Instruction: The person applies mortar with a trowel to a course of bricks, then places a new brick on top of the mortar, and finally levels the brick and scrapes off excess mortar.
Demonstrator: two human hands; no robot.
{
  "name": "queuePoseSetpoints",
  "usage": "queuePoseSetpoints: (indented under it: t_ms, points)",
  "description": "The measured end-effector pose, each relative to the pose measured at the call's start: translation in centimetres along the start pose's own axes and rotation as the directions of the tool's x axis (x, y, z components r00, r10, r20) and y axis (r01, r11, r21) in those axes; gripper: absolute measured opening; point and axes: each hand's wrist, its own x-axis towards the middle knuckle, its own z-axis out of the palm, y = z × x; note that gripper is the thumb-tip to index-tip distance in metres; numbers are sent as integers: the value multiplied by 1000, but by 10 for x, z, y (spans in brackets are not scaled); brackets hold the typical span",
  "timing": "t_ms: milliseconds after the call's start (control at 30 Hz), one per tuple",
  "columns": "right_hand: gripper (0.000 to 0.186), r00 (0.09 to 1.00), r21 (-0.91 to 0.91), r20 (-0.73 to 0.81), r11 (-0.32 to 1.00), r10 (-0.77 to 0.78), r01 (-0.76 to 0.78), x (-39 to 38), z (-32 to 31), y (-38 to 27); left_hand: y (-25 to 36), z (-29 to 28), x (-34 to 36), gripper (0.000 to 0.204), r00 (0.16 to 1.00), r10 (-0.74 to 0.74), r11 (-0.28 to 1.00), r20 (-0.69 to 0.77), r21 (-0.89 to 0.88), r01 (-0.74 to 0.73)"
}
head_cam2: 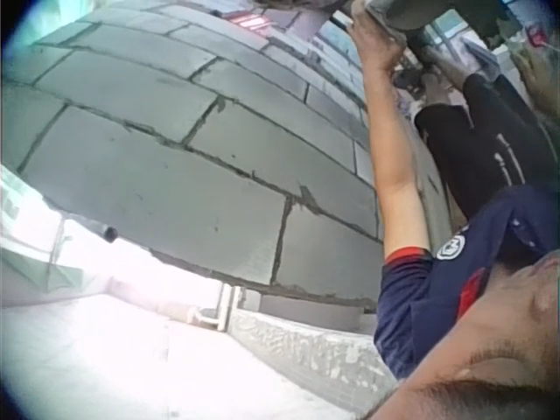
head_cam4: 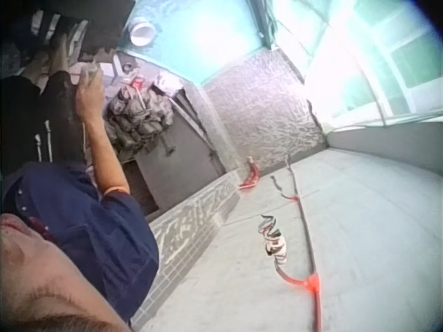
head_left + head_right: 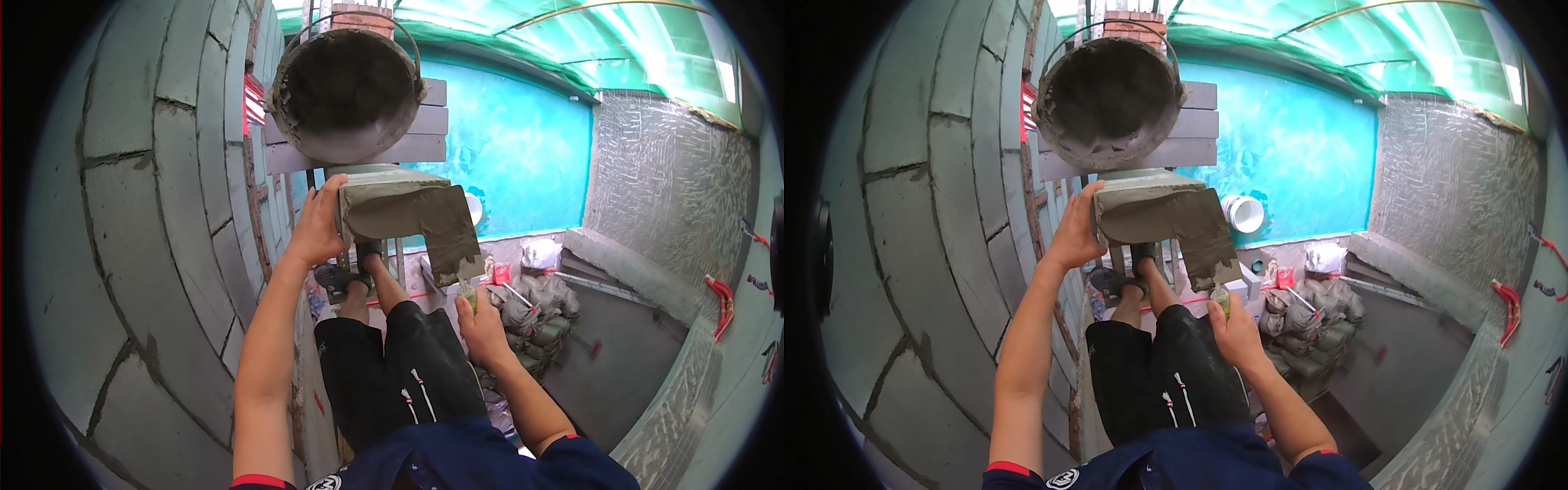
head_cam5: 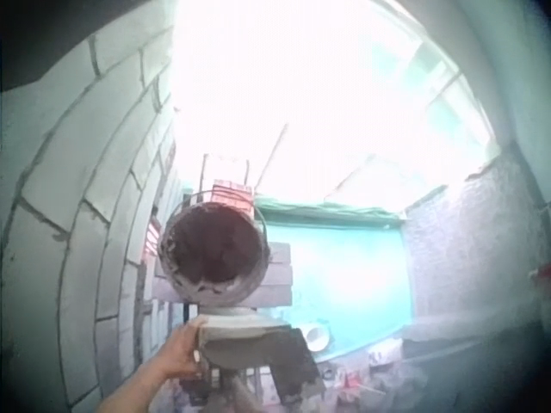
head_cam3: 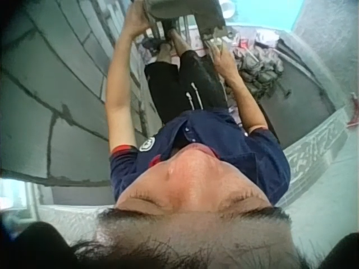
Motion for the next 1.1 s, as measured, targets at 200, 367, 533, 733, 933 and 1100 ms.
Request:
queuePoseSetpoints:
  t_ms: [200, 367, 533, 733, 933, 1100]
  points:
    - [38, 922, 809, 387, 476, 11, -345, 22, 26, 54, 5, -1, 1, 104, 1000, 0, 999, -3, -45, 0]
    - [45, 960, 746, 279, 622, 36, -240, 33, 36, 76, 13, -4, 4, 107, 1000, -1, 999, 21, -37, 2]
    - [40, 959, 722, 207, 631, 192, -282, 26, 25, 95, 7, -5, -1, 106, 994, -83, 996, 75, -21, 85]
    - [38, 967, 496, 251, 853, 39, -163, 63, -58, 41, 11, -6, 1, 101, 998, -40, 997, 46, -68, 43]
    - [43, 998, 86, 6, 995, -60, 59, 111, -87, 17, 7, -2, 4, 101, 999, -18, 1000, 34, -15, 19]
    - [41, 926, 200, 377, 974, 26, -109, 103, -115, -35, 8, -4, -1, 103, 998, -37, 999, 41, 8, 37]
